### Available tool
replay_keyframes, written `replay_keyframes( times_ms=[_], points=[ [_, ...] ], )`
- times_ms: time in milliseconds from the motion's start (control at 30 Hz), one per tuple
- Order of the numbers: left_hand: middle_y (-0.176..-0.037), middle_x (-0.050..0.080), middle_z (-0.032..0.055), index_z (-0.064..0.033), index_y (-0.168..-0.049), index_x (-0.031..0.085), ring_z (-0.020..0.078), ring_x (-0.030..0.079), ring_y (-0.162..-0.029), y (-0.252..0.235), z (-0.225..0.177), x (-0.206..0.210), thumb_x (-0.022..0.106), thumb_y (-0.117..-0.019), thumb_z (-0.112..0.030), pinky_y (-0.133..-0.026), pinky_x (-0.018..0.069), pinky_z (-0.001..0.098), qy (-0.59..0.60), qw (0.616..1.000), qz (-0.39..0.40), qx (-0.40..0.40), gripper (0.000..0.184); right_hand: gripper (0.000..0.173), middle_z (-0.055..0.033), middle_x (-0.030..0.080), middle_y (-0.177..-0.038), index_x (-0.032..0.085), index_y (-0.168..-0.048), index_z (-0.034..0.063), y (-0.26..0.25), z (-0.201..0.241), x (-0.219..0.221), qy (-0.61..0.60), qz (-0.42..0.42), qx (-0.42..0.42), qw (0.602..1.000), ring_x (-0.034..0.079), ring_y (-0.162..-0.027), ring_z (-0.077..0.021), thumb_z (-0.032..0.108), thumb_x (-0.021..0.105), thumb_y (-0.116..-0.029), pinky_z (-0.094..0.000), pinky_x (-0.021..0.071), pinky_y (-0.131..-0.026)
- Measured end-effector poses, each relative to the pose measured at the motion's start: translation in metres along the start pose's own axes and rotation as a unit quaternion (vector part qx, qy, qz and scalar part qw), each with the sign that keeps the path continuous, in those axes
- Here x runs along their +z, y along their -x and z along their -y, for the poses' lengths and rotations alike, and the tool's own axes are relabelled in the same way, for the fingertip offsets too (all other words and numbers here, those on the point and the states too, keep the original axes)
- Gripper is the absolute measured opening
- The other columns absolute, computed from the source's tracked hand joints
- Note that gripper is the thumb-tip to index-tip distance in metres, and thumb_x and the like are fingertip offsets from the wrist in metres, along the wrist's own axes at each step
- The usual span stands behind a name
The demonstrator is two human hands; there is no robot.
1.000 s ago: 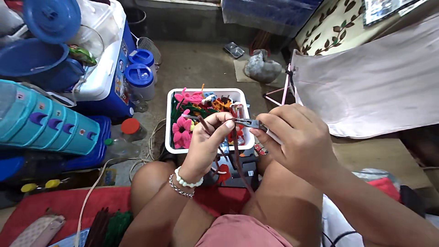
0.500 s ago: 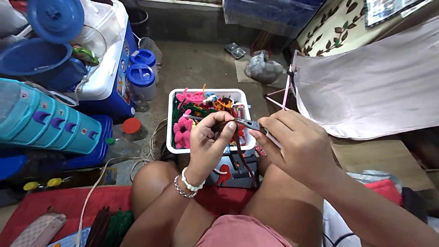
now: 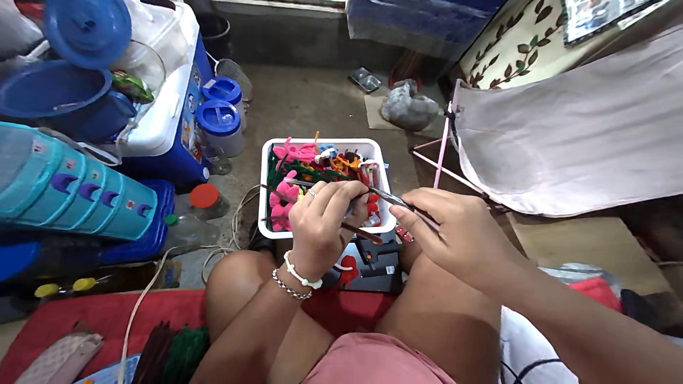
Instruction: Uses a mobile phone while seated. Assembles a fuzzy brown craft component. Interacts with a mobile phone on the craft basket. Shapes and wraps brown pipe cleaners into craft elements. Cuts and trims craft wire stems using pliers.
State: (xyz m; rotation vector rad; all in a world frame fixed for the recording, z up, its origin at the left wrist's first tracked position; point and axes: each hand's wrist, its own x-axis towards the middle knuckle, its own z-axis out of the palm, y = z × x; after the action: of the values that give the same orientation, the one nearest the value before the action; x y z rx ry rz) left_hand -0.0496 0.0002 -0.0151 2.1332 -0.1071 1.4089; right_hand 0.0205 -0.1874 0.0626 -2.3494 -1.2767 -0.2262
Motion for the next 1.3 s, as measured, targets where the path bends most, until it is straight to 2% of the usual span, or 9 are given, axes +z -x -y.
replay_keyframes(
  times_ms=[133, 267, 400, 500, 567, 733, 833, 1000, 1300],
  points=[
    [-0.089, 0.074, 0.0067, -0.0054, -0.099, 0.075, 0.0144, 0.065, -0.076, 0.002, -0.002, 0.004, 0.071, -0.0954, -0.016, -0.064, 0.0492, 0.0262, -0.049, 0.999, 0.002, 0.008, 0.012, 0.044, 0.0031, 0.058, -0.070, 0.069, -0.088, 0.0135, -0.002, 0.002, -0.007, -0.035, 0.069, 0.044, 0.996, 0.055, -0.062, -0.0065, 0.041, 0.040, -0.1081, -0.0259, 0.0448, -0.056],
    [-0.091, 0.072, 0.0033, -0.0007, -0.100, 0.073, 0.0015, 0.062, -0.075, -0.005, -0.006, 0.001, 0.070, -0.0925, -0.008, -0.065, 0.0517, 0.0162, 0.149, 0.980, 0.019, -0.128, 0.011, 0.043, 0.0065, 0.059, -0.079, 0.069, -0.097, 0.0148, -0.005, -0.003, -0.018, -0.116, 0.081, 0.051, 0.989, 0.055, -0.068, 0.0007, 0.044, 0.040, -0.1092, -0.0190, 0.0458, -0.061],
    [-0.089, 0.071, -0.0010, -0.0027, -0.103, 0.070, 0.0032, 0.065, -0.075, -0.011, -0.007, -0.009, 0.066, -0.0949, -0.003, -0.067, 0.0559, 0.0195, 0.346, 0.894, 0.058, -0.278, 0.009, 0.043, 0.0004, 0.061, -0.091, 0.069, -0.103, 0.0094, -0.008, -0.010, -0.020, -0.054, 0.003, -0.034, 0.998, 0.056, -0.078, -0.0050, 0.044, 0.044, -0.1081, -0.0217, 0.0482, -0.067],
    [-0.084, 0.070, -0.0033, -0.0080, -0.098, 0.071, 0.0030, 0.064, -0.073, -0.016, -0.008, -0.016, 0.064, -0.0956, -0.003, -0.069, 0.0553, 0.0197, 0.418, 0.828, 0.101, -0.359, 0.009, 0.038, -0.0113, 0.066, -0.096, 0.072, -0.104, 0.0046, -0.011, -0.016, -0.019, 0.044, -0.055, -0.132, 0.989, 0.062, -0.093, -0.0249, 0.038, 0.053, -0.1059, -0.0401, 0.0510, -0.082],
    [-0.082, 0.070, -0.0023, -0.0086, -0.097, 0.071, 0.0030, 0.064, -0.074, -0.018, -0.008, -0.018, 0.063, -0.0966, -0.003, -0.071, 0.0551, 0.0196, 0.460, 0.786, 0.131, -0.391, 0.010, 0.034, -0.0139, 0.067, -0.099, 0.073, -0.106, 0.0057, -0.014, -0.022, -0.022, 0.097, -0.075, -0.176, 0.977, 0.063, -0.103, -0.0313, 0.036, 0.057, -0.1051, -0.0467, 0.0493, -0.093],
    [-0.079, 0.069, -0.0040, -0.0114, -0.093, 0.073, -0.0009, 0.061, -0.071, -0.021, -0.006, -0.024, 0.061, -0.0979, -0.009, -0.067, 0.0503, 0.0150, 0.539, 0.687, 0.213, -0.438, 0.013, 0.024, -0.0147, 0.065, -0.101, 0.072, -0.110, 0.0068, -0.020, -0.034, -0.033, 0.165, -0.083, -0.272, 0.945, 0.060, -0.103, -0.0328, 0.027, 0.061, -0.1041, -0.0480, 0.0428, -0.099],
    [-0.077, 0.069, -0.0062, -0.0133, -0.092, 0.073, -0.0038, 0.058, -0.067, -0.022, -0.006, -0.026, 0.060, -0.0980, -0.010, -0.063, 0.0470, 0.0124, 0.563, 0.650, 0.254, -0.442, 0.015, 0.021, -0.0137, 0.065, -0.102, 0.071, -0.114, 0.0083, -0.020, -0.037, -0.038, 0.183, -0.070, -0.304, 0.932, 0.060, -0.104, -0.0312, 0.024, 0.061, -0.1040, -0.0475, 0.0408, -0.102],
    [-0.078, 0.069, -0.0062, -0.0125, -0.090, 0.073, -0.0037, 0.059, -0.067, -0.024, -0.006, -0.026, 0.059, -0.0980, -0.009, -0.064, 0.0486, 0.0127, 0.557, 0.622, 0.303, -0.459, 0.017, 0.017, -0.0128, 0.062, -0.100, 0.071, -0.114, 0.0084, -0.021, -0.040, -0.044, 0.196, -0.066, -0.339, 0.918, 0.059, -0.101, -0.0306, 0.018, 0.060, -0.1039, -0.0463, 0.0402, -0.101],
    [-0.076, 0.069, -0.0060, -0.0114, -0.090, 0.074, -0.0039, 0.058, -0.066, -0.021, -0.007, -0.021, 0.059, -0.0982, -0.008, -0.060, 0.0450, 0.0121, 0.550, 0.614, 0.339, -0.452, 0.017, 0.020, -0.0113, 0.064, -0.107, 0.067, -0.118, 0.0067, -0.017, -0.035, -0.061, 0.258, -0.038, -0.380, 0.887, 0.057, -0.102, -0.0273, 0.003, 0.056, -0.1024, -0.0434, 0.0382, -0.102]
  ],
)
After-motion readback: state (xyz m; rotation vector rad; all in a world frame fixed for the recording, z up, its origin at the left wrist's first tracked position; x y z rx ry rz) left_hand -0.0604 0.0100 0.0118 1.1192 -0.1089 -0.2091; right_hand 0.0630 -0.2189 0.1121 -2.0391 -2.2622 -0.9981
